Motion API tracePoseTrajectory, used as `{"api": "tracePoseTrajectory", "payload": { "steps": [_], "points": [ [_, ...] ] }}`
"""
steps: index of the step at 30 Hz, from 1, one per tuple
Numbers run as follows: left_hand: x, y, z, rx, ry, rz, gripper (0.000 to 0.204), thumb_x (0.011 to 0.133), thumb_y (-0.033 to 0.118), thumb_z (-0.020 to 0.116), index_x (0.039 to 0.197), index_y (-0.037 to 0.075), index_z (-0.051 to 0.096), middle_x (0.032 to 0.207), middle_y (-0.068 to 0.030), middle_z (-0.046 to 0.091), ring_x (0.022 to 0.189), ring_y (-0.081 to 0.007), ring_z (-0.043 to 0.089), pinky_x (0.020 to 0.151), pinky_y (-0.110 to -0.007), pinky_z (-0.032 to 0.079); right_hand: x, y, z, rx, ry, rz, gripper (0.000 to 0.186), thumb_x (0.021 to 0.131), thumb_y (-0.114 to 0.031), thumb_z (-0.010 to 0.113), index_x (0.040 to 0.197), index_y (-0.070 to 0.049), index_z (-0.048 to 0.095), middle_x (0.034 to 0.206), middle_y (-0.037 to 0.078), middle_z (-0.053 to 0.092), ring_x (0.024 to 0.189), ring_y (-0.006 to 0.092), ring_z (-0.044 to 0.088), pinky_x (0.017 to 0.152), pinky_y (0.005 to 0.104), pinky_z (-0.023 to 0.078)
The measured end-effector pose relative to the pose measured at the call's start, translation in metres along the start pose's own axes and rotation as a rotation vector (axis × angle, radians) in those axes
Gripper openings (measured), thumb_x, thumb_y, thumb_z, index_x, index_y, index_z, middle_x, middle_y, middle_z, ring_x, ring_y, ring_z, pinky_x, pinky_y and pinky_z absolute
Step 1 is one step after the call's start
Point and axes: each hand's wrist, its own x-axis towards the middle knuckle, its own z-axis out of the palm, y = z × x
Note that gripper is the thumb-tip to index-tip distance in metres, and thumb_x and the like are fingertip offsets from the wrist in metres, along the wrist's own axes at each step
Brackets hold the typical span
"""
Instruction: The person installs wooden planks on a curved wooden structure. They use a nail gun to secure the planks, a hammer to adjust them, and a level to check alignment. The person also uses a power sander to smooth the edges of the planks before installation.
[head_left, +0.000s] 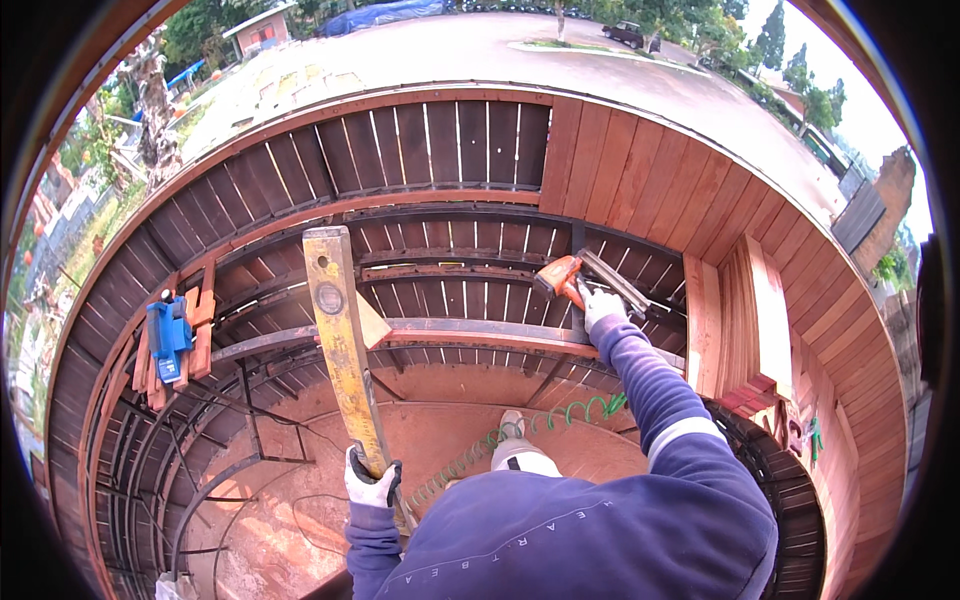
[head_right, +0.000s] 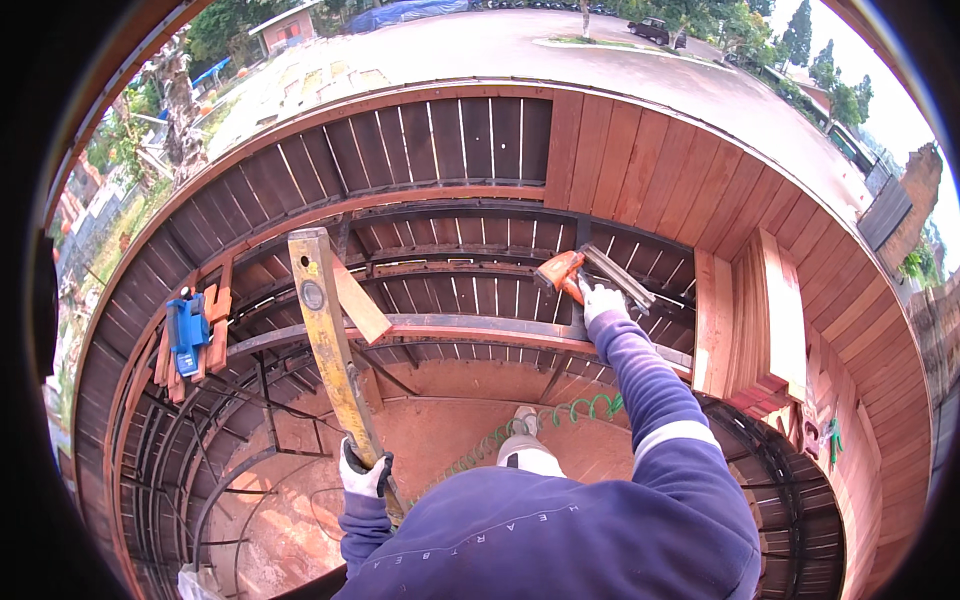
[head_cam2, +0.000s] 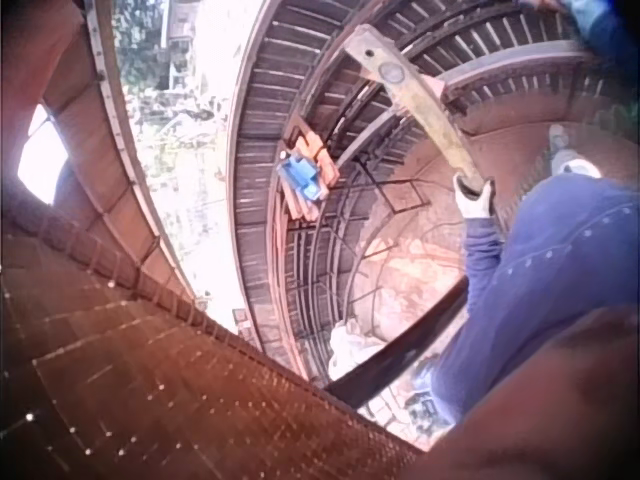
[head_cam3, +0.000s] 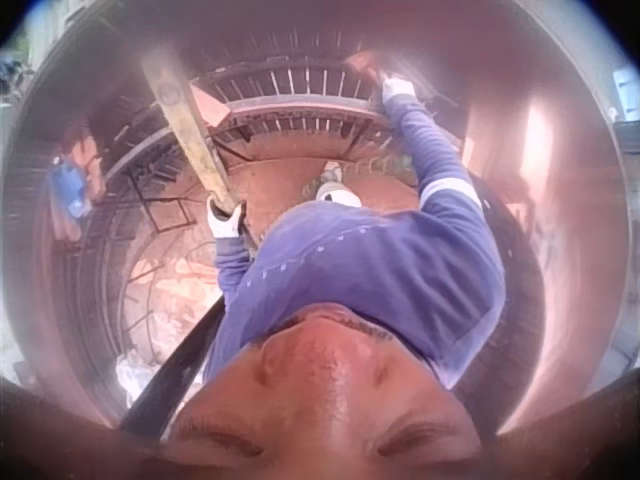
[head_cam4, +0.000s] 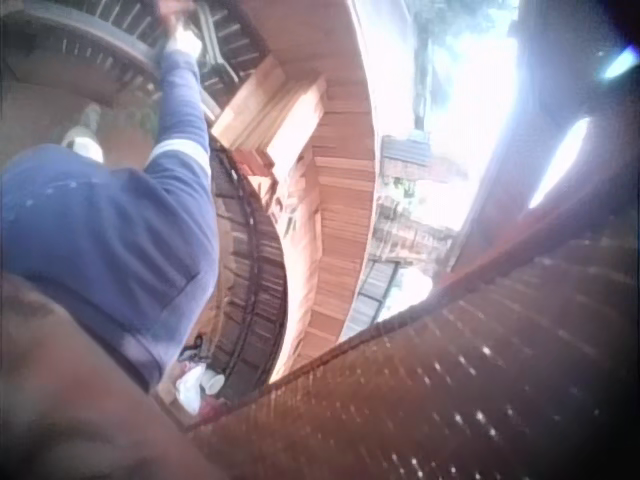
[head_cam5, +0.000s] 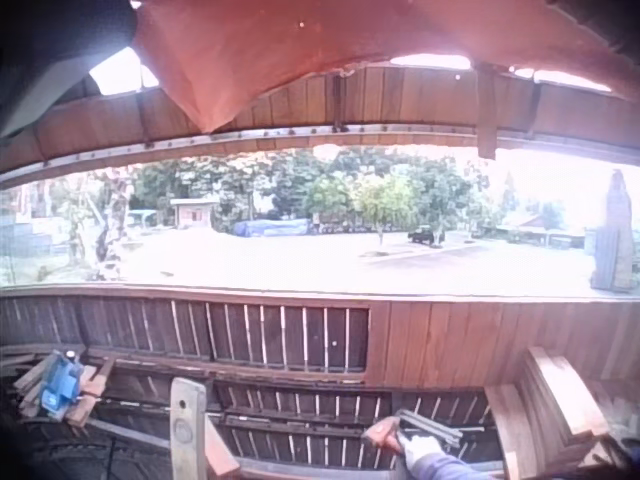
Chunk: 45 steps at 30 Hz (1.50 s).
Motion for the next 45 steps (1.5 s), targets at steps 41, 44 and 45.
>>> {"api": "tracePoseTrajectory", "payload": {
  "steps": [41,44,45],
  "points": [
    [0.015,0.002,-0.036,0.046,0.210,-0.001,0.025,0.076,0.006,0.077,0.089,0.002,0.055,0.074,0.0011,0.056,0.066,-0.0057,0.050,0.059,-0.022,0.043,0.012,0.000,0.024,0.065,0.179,0.085,0.061,0.079,-0.015,0.062,0.138,-0.011,0.047,0.121,0.014,0.061,0.112,0.0308,0.058,0.098,0.0431,0.040],
    [0.017,-0.022,-0.044,-0.017,0.174,-0.014,0.029,0.078,0.004,0.073,0.101,0.003,0.056,0.081,0.0004,0.056,0.068,-0.0051,0.051,0.059,-0.021,0.044,0.010,-0.001,0.023,0.037,0.210,0.050,0.053,0.083,-0.015,0.056,0.136,-0.011,0.048,0.118,0.013,0.063,0.109,0.0287,0.060,0.095,0.0434,0.041],
    [0.019,-0.026,-0.042,-0.070,0.157,-0.018,0.032,0.078,0.004,0.073,0.104,0.003,0.056,0.083,0.0002,0.056,0.068,-0.0052,0.051,0.059,-0.021,0.044,0.012,0.005,0.033,0.034,0.258,0.052,0.053,0.084,-0.015,0.055,0.136,-0.011,0.048,0.118,0.013,0.063,0.109,0.0285,0.060,0.096,0.0434,0.040]
  ]
}}
